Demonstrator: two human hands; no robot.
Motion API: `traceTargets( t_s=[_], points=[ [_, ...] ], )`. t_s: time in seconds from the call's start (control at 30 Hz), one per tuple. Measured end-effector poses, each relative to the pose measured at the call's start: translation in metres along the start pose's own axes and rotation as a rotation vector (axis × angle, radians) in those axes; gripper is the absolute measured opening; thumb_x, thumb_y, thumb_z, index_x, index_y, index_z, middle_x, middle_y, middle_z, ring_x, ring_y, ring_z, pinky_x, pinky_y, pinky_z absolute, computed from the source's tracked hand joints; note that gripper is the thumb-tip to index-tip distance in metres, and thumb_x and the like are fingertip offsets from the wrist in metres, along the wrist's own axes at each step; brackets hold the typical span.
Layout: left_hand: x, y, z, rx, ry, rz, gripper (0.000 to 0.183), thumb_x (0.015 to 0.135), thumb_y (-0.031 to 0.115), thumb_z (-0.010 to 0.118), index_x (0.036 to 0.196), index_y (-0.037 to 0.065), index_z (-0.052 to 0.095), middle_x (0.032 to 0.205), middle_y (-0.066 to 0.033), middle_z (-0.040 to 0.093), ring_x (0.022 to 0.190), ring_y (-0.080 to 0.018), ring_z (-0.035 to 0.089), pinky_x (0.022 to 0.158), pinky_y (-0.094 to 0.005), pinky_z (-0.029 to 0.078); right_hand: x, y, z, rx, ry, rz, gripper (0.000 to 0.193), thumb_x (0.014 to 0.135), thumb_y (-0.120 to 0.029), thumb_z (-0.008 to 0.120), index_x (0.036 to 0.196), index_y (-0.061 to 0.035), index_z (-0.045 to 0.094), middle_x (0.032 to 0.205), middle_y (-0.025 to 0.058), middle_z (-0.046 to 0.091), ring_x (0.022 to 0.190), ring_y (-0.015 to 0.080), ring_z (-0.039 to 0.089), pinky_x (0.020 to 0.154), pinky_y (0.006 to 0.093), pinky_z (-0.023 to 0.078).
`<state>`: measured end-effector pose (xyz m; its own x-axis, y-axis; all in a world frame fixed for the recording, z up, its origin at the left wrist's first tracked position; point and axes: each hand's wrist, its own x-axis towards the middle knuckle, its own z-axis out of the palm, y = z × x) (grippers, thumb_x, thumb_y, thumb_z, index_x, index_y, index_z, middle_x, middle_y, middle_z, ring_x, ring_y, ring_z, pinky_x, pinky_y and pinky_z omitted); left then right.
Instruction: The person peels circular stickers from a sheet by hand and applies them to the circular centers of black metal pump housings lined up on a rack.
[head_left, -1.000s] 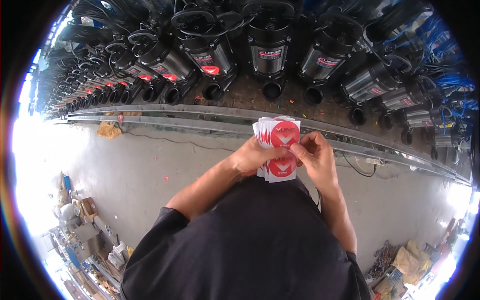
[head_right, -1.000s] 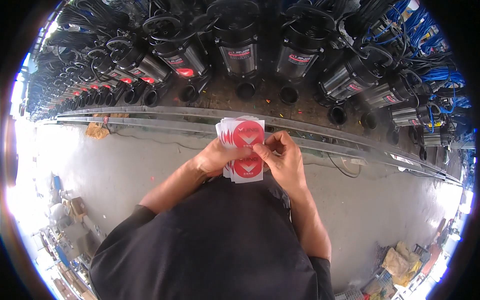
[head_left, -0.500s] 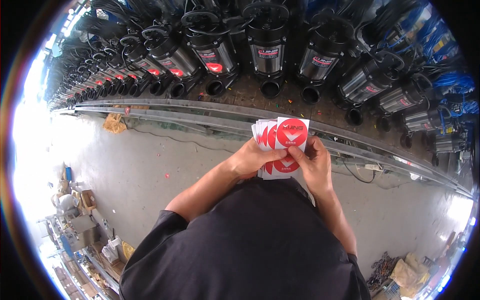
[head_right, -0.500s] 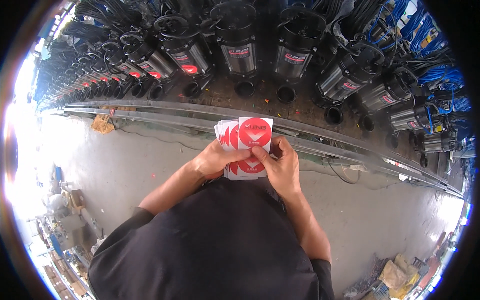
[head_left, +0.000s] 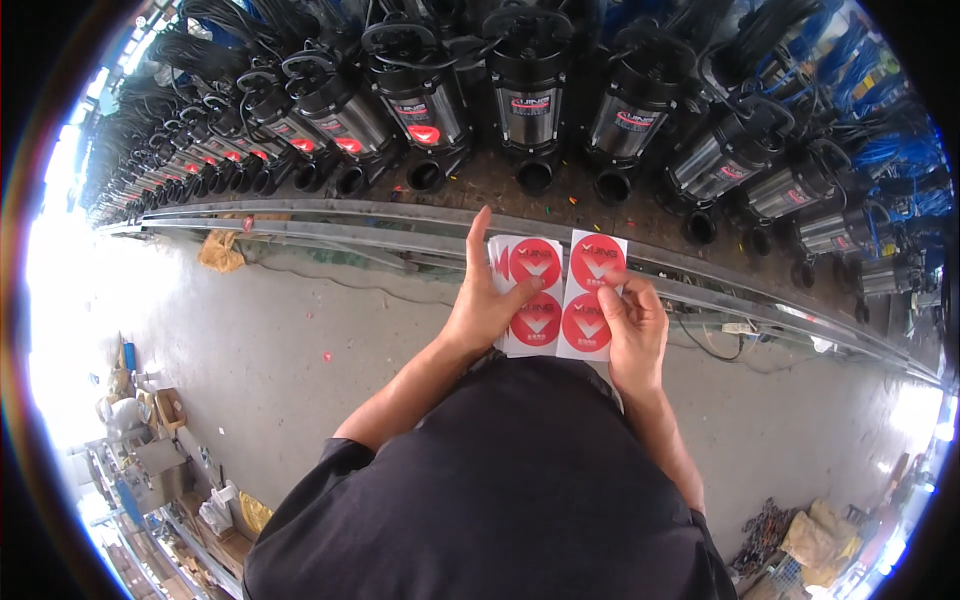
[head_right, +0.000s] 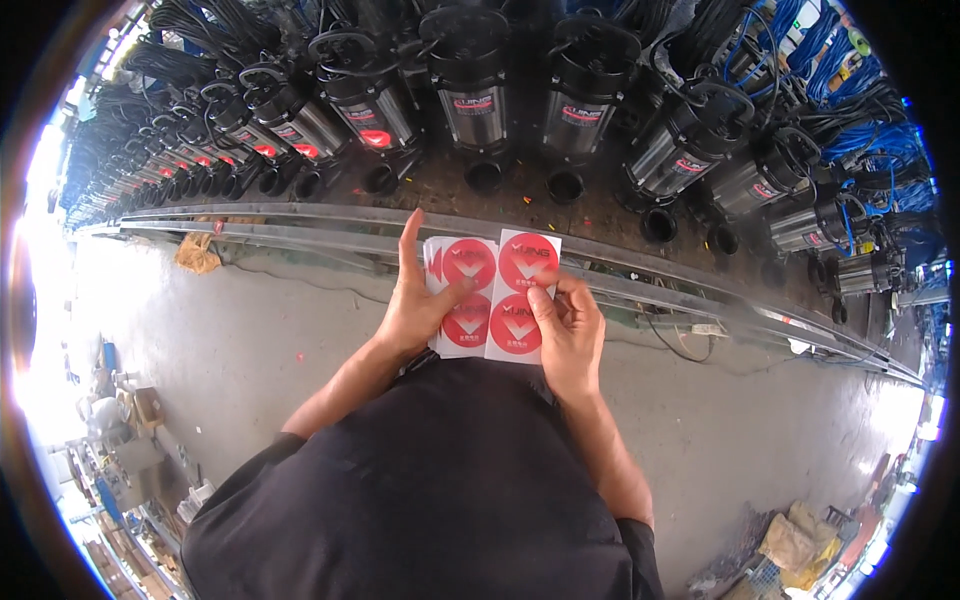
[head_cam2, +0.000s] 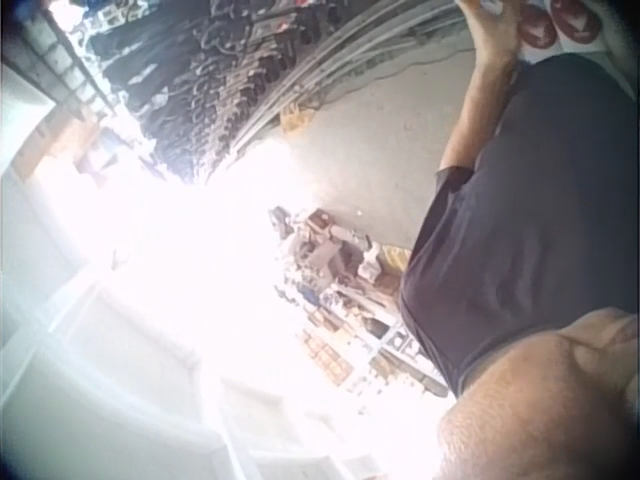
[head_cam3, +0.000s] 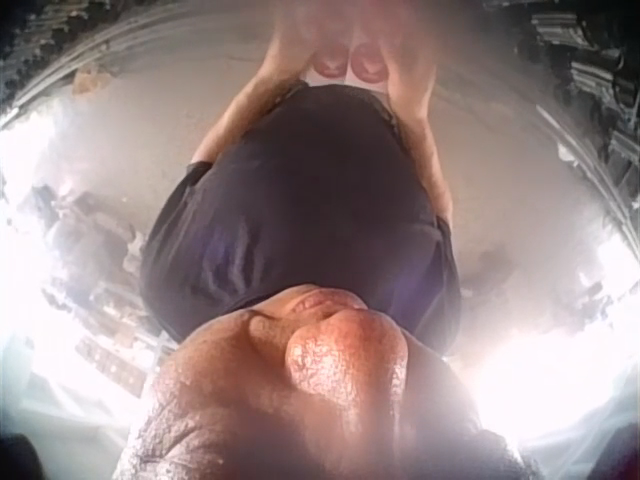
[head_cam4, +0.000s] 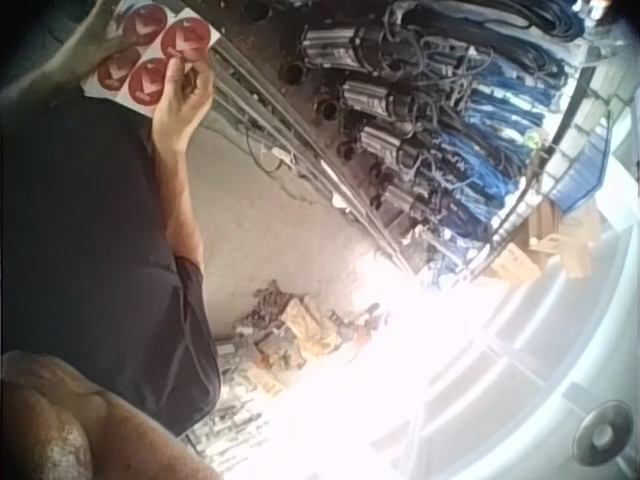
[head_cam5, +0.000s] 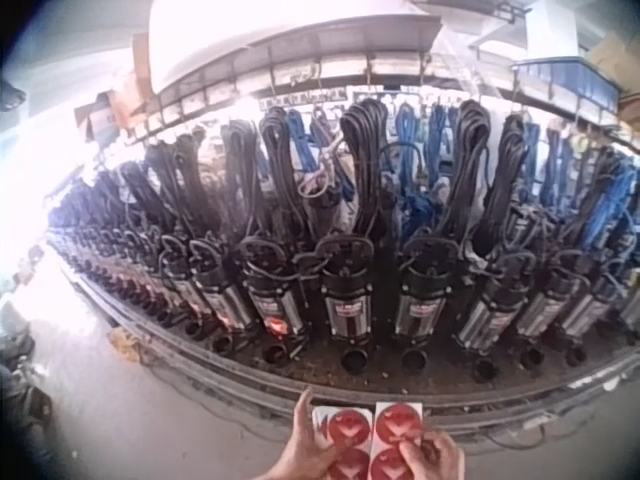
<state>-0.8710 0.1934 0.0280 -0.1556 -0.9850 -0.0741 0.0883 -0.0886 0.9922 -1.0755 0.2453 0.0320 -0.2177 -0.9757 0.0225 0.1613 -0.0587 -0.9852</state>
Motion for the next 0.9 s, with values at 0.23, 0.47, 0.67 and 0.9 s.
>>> traceTargets(
  t_s=[0.23,0.47,0.67,0.9],
  points=[
    [-0.008,0.006,-0.01,-0.049,-0.214,-0.135,0.027,0.107,0.009,0.058,0.123,-0.008,0.07,0.108,-0.0108,0.075,0.101,-0.0135,0.068,0.092,-0.0292,0.055,-0.006,-0.015,0.014,-0.02,-0.056,0.084,0.045,0.098,0.003,0.074,0.141,-0.001,0.06,0.115,0.0028,0.07,0.079,0.0036,0.06,0.064,0.0223,0.052],
    [-0.006,0.018,-0.009,-0.029,-0.29,-0.176,0.029,0.103,0.013,0.067,0.126,-0.006,0.07,0.107,-0.0057,0.075,0.097,-0.0091,0.066,0.083,-0.0271,0.056,-0.002,-0.023,0.015,-0.381,-0.19,-0.075,0.043,0.092,-0.008,0.082,0.133,-0.0068,0.069,0.106,0.0068,0.063,0.083,0.0121,0.058,0.061,0.0262,0.049],
    [-0.01,0.039,-0.01,0.218,-0.331,-0.095,0.027,0.101,0.012,0.071,0.124,-0.002,0.071,0.099,-0.002,0.073,0.082,-0.0042,0.061,0.068,-0.0254,0.052,0.009,-0.048,0.028,-0.882,-0.085,-0.538,0.045,0.081,-0.018,0.09,0.12,-0.0059,0.073,0.109,0.0087,0.062,0.099,0.0324,0.057,0.083,0.0423,0.052],
    [-0.014,0.03,-0.01,0.373,-0.28,0.108,0.033,0.097,0.012,0.076,0.126,-0.002,0.067,0.091,-0.0041,0.071,0.073,-0.0045,0.058,0.061,-0.0271,0.049,0.006,-0.053,0.032,-0.817,-0.186,-0.507,0.025,0.083,-0.006,0.084,0.106,-0.0011,0.074,0.098,0.0105,0.066,0.091,0.0311,0.063,0.076,0.0417,0.054]
  ],
)
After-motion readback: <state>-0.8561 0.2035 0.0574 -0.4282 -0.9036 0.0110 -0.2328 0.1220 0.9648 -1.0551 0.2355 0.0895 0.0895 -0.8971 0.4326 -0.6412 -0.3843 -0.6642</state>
